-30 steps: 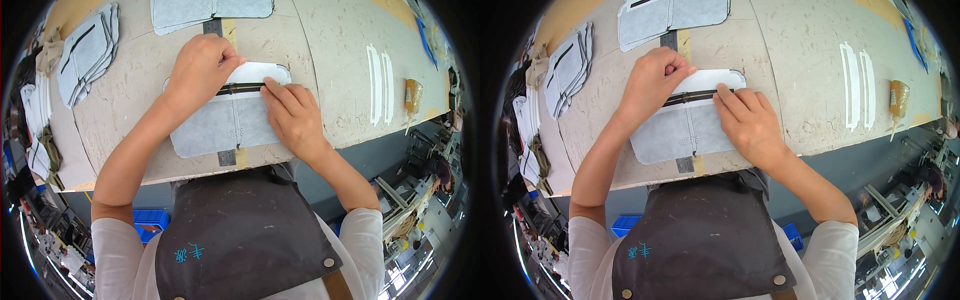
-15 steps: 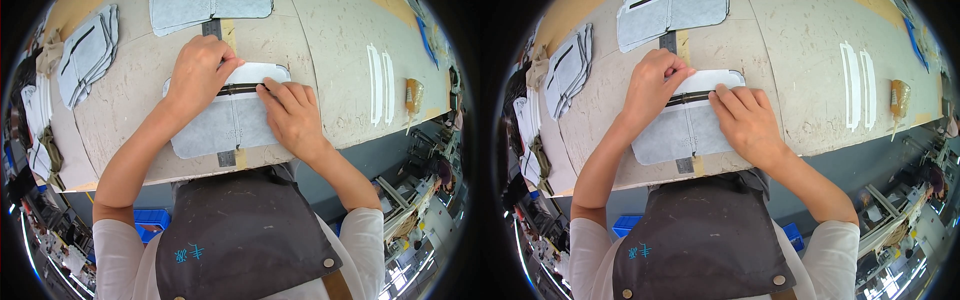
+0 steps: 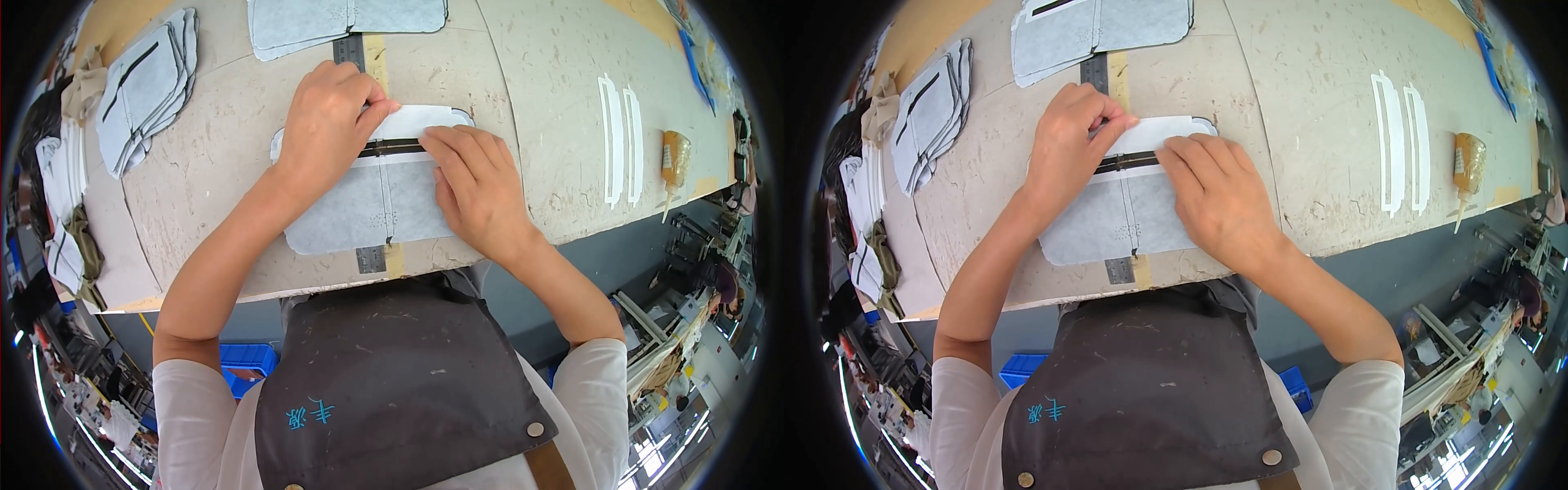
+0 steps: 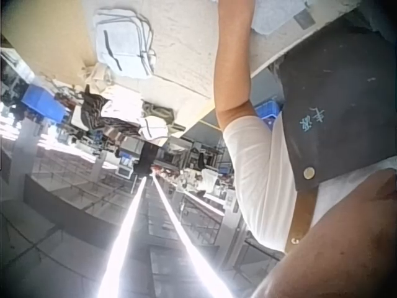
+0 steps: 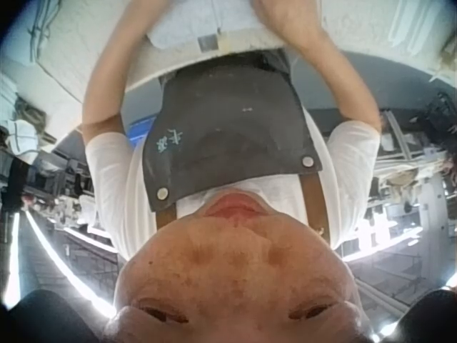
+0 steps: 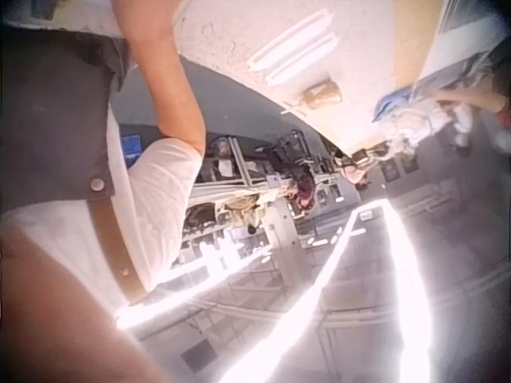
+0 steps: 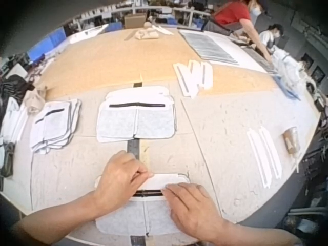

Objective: The recorder is aligning and pressing adhesive strips onto pre-cut leather/fabric pieces to assemble pockets or panels.

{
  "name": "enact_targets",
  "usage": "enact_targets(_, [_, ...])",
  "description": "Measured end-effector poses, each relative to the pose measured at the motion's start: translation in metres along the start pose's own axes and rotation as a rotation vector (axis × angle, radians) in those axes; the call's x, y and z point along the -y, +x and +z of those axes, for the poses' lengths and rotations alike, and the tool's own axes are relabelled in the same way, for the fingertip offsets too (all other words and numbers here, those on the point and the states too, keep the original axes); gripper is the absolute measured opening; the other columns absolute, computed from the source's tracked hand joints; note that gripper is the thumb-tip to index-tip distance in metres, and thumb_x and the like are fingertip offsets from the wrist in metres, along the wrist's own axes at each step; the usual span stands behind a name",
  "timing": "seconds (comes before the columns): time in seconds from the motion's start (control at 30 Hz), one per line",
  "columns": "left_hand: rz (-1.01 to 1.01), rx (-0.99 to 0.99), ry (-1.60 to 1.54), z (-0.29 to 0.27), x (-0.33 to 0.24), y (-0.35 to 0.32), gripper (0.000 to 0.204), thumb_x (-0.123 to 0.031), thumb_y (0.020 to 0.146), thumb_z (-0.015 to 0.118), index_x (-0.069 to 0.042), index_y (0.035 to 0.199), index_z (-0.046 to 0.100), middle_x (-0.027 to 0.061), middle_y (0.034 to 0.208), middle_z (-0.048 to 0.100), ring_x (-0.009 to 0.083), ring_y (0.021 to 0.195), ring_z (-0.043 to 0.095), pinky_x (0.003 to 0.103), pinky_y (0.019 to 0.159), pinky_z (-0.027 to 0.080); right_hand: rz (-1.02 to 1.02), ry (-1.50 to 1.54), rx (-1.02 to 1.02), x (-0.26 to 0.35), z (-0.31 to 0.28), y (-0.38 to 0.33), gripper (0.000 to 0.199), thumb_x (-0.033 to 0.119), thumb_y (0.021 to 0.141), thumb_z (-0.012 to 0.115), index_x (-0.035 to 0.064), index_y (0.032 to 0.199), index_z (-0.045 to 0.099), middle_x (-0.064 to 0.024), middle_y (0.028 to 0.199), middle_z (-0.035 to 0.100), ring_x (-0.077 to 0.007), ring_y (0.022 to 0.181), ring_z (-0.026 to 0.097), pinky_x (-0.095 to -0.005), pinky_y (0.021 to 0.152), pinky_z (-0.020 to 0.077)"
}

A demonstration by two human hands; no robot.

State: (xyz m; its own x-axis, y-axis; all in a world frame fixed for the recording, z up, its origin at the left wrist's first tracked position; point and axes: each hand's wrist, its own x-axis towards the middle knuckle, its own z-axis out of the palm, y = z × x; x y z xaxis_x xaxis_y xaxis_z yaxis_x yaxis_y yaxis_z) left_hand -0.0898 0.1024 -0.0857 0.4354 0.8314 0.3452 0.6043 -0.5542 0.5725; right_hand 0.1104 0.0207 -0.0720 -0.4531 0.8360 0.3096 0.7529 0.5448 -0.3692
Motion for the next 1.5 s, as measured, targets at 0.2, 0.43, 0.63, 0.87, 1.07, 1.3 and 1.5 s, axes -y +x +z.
enact_targets(0.2, [0.012,-0.028,-0.011,0.001,-0.001,-0.001,0.019,-0.012,0.077,0.078,-0.003,0.071,0.062,0.0068,0.067,0.056,0.0255,0.068,0.052,0.037,0.067,0.044,0.004,-0.011,0.010,0.003,0.001,0.005,0.047,-0.001,0.070,0.065,0.0011,0.116,0.064,-0.0102,0.116,0.057,-0.0273,0.105,0.054,-0.0395,0.091,0.0461])
enact_targets(0.43, [0.015,-0.034,-0.020,0.001,0.000,-0.003,0.019,-0.011,0.077,0.078,-0.003,0.071,0.063,0.0067,0.066,0.056,0.0252,0.068,0.052,0.037,0.067,0.044,-0.046,-0.063,-0.022,0.002,0.004,-0.001,0.039,0.004,0.071,0.066,0.0025,0.110,0.068,-0.0099,0.119,0.057,-0.0269,0.107,0.055,-0.0385,0.088,0.0481])
enact_targets(0.63, [0.028,-0.047,-0.009,0.003,0.001,-0.004,0.019,-0.011,0.076,0.079,-0.004,0.071,0.062,0.0065,0.067,0.056,0.0252,0.068,0.051,0.037,0.066,0.043,-0.060,-0.085,-0.001,0.003,0.000,0.002,0.035,0.007,0.072,0.064,0.0014,0.107,0.068,-0.0111,0.119,0.057,-0.0279,0.106,0.056,-0.0381,0.088,0.0486])
enact_targets(0.87, [0.052,-0.069,-0.004,0.005,0.002,-0.005,0.020,-0.011,0.075,0.079,-0.004,0.071,0.061,0.0057,0.068,0.055,0.0249,0.067,0.050,0.037,0.065,0.042,-0.023,0.000,0.091,0.009,-0.002,0.014,0.036,0.005,0.077,0.060,-0.0002,0.112,0.064,-0.0098,0.120,0.056,-0.0255,0.112,0.052,-0.0367,0.091,0.0460])
enact_targets(1.07, [-0.077,-0.008,-0.082,-0.006,-0.009,-0.003,0.017,-0.009,0.075,0.079,-0.004,0.080,0.063,0.0057,0.071,0.055,0.0251,0.072,0.053,0.036,0.067,0.044,-0.061,-0.048,0.093,0.010,0.008,0.013,0.039,0.003,0.079,0.058,-0.0010,0.118,0.061,-0.0089,0.120,0.055,-0.0256,0.113,0.052,-0.0366,0.094,0.0432])
enact_targets(1.3, [-0.035,0.002,-0.093,-0.033,0.008,-0.032,0.017,-0.003,0.074,0.078,-0.005,0.086,0.066,0.0063,0.082,0.057,0.0247,0.078,0.055,0.036,0.068,0.046,-0.037,0.096,0.108,0.012,0.008,0.021,0.052,-0.008,0.073,0.057,0.0057,0.123,0.063,-0.0079,0.128,0.054,-0.0293,0.113,0.051,-0.0402,0.095,0.0435])
enact_targets(1.5, [-0.113,-0.021,-0.034,-0.044,0.011,-0.048,0.013,-0.001,0.074,0.077,-0.003,0.078,0.065,0.0061,0.079,0.056,0.0250,0.076,0.054,0.036,0.067,0.046,-0.048,0.037,0.139,0.012,0.012,0.020,0.056,-0.010,0.073,0.058,0.0072,0.127,0.062,-0.0062,0.131,0.053,-0.0283,0.115,0.049,-0.0403,0.097,0.0419])
